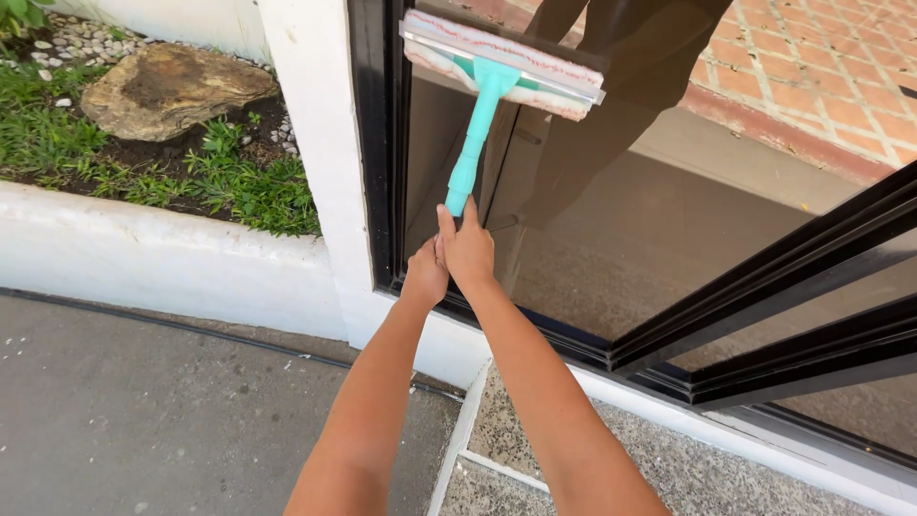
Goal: Cleaning a large glass front door using a window scrubber and squeegee tool.
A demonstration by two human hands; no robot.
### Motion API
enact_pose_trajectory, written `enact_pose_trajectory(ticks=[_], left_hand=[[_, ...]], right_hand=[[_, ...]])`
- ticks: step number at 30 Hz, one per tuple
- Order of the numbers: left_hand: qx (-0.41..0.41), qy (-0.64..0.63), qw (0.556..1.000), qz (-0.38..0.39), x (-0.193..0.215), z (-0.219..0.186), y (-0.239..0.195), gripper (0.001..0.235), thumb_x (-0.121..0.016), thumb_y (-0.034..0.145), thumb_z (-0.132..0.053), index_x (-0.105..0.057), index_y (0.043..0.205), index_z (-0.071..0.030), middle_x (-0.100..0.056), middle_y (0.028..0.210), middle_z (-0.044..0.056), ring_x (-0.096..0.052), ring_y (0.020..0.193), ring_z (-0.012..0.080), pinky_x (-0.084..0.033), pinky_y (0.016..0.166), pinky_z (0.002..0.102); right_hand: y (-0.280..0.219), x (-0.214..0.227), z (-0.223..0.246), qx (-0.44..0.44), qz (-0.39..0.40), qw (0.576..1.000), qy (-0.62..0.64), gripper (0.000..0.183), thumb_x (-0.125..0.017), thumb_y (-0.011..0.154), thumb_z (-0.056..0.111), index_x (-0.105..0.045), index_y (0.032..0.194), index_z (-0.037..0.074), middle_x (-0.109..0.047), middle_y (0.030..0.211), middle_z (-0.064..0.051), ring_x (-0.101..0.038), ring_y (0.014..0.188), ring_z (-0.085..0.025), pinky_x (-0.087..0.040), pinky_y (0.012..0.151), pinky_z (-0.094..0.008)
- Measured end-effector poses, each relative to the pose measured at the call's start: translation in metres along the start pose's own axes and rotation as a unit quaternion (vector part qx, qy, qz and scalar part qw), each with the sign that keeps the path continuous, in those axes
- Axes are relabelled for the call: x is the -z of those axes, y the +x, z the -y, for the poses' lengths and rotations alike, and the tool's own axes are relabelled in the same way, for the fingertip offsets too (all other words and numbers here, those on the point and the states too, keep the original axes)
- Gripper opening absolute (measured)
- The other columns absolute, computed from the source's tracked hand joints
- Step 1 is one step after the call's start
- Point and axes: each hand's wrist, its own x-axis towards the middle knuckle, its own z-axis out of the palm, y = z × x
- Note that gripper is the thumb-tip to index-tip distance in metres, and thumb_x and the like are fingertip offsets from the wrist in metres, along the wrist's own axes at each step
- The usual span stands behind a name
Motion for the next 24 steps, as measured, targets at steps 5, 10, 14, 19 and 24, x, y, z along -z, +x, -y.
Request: enact_pose_trajectory(ticks=[5,10,14,19,24], left_hand=[[0.005,0.018,1.0,-0.009,0.004,-0.002,-0.005,0.068,-0.024,0.111,-0.053,-0.066,0.124,-0.001,-0.073,0.114,0.024,-0.069,0.11,0.0405,-0.059,0.092,0.052],[-0.02,0.0,0.999,-0.041,0.008,-0.05,0.026,0.064,-0.029,0.111,-0.053,-0.069,0.116,-0.003,-0.074,0.109,0.023,-0.069,0.109,0.0402,-0.059,0.091,0.051],[-0.057,-0.002,0.997,-0.043,0.026,-0.119,0.042,0.072,-0.025,0.107,-0.059,-0.069,0.115,-0.003,-0.072,0.116,0.024,-0.064,0.119,0.0429,-0.052,0.103,0.055],[-0.063,-0.024,0.997,-0.033,0.025,-0.168,0.042,0.078,-0.015,0.105,-0.062,-0.07,0.108,-0.006,-0.075,0.102,0.021,-0.069,0.109,0.0419,-0.052,0.102,0.053],[-0.112,-0.05,0.991,-0.049,0.046,-0.234,0.03,0.084,-0.014,0.101,-0.061,-0.07,0.107,0.0,-0.075,0.091,0.025,-0.072,0.1,0.0448,-0.051,0.101,0.057]], right_hand=[[-0.008,0.011,0.01,0.009,0.02,0.999,0.039,0.08,-0.042,0.101,0.064,-0.035,0.157,0.007,-0.07,0.118,-0.03,-0.066,0.117,-0.046,-0.052,0.101,-0.056],[0.014,0.064,0.049,0.045,-0.001,0.998,0.047,0.077,-0.046,0.1,0.062,-0.04,0.154,0.007,-0.073,0.113,-0.028,-0.066,0.117,-0.046,-0.051,0.101,-0.057],[0.059,0.111,0.081,0.087,-0.037,0.995,-0.033,0.079,-0.046,0.097,0.07,-0.044,0.151,0.013,-0.074,0.114,-0.021,-0.067,0.118,-0.038,-0.052,0.101,-0.053],[0.067,0.155,0.1,0.122,-0.043,0.988,-0.078,0.08,-0.045,0.097,0.071,-0.046,0.149,0.01,-0.07,0.124,-0.023,-0.064,0.123,-0.04,-0.049,0.104,-0.055],[0.074,0.197,0.138,0.193,-0.097,0.974,-0.065,0.074,-0.052,0.102,0.056,-0.042,0.152,0.002,-0.067,0.129,-0.027,-0.065,0.122,-0.041,-0.049,0.104,-0.056]])
